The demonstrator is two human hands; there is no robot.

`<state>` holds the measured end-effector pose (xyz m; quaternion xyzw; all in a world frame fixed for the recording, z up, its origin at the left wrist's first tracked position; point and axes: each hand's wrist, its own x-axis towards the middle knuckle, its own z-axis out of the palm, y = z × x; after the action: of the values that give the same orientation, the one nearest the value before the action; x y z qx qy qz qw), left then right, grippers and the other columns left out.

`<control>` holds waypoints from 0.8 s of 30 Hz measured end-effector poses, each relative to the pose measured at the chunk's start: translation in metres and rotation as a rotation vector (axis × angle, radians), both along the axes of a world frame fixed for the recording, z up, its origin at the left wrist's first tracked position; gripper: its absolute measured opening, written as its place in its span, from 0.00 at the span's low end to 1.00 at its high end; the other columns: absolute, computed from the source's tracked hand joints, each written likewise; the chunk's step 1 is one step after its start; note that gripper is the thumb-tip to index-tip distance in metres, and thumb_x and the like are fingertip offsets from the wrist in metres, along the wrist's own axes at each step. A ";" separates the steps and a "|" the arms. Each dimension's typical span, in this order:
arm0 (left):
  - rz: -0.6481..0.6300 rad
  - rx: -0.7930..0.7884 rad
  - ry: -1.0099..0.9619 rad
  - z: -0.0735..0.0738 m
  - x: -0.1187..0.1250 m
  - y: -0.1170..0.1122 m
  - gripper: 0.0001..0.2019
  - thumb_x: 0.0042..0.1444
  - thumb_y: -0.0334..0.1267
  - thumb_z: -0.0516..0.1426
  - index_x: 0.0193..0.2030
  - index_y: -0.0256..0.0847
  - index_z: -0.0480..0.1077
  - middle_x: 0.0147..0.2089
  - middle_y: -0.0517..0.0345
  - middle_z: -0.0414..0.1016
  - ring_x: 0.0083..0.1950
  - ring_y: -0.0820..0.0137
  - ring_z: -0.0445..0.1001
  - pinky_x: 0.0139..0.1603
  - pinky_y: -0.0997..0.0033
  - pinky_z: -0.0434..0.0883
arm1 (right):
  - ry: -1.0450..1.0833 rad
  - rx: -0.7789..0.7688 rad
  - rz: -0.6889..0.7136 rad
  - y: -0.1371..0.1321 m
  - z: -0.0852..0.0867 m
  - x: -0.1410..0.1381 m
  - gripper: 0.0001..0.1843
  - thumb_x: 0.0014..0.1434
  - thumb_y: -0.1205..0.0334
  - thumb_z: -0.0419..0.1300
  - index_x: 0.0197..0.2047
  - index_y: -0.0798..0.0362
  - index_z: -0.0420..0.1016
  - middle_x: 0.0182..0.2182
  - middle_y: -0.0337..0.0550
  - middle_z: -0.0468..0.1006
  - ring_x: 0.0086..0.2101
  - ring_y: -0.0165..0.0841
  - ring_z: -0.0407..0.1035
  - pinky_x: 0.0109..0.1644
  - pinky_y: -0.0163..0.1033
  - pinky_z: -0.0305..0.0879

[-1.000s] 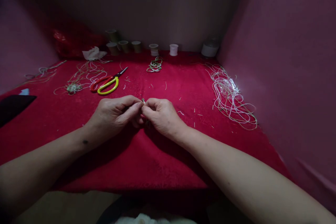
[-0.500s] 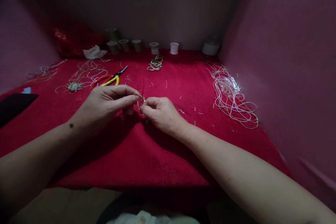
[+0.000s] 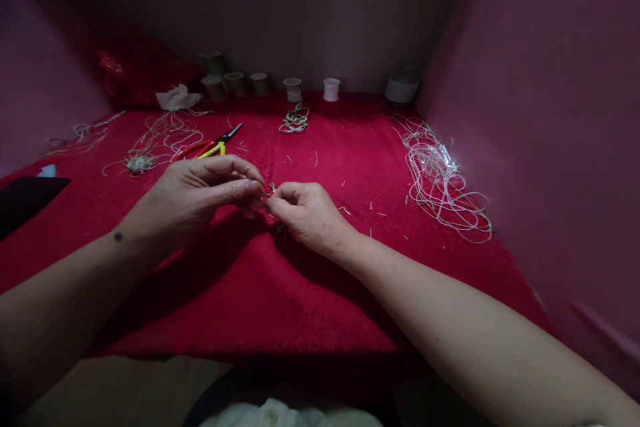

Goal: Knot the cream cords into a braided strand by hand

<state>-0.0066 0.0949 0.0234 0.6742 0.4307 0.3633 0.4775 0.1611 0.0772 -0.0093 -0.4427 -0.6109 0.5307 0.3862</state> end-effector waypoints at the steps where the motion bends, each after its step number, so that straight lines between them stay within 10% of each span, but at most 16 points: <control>1: 0.001 -0.001 -0.009 0.000 0.000 0.000 0.02 0.53 0.32 0.58 0.33 0.37 0.72 0.27 0.61 0.75 0.28 0.74 0.75 0.32 0.75 0.73 | 0.006 -0.006 -0.006 0.000 0.001 0.000 0.16 0.59 0.61 0.56 0.22 0.56 0.65 0.12 0.27 0.60 0.14 0.19 0.52 0.19 0.29 0.47; 24: 0.023 0.199 0.013 0.001 0.002 -0.006 0.01 0.54 0.31 0.59 0.33 0.38 0.73 0.31 0.61 0.76 0.32 0.76 0.74 0.37 0.78 0.72 | 0.013 -0.053 -0.070 0.000 0.003 -0.003 0.16 0.61 0.63 0.55 0.22 0.56 0.65 0.09 0.28 0.61 0.11 0.20 0.53 0.14 0.27 0.47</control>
<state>-0.0049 0.0886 0.0245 0.7158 0.4032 0.4052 0.4011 0.1586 0.0768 -0.0063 -0.4703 -0.5782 0.5359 0.3966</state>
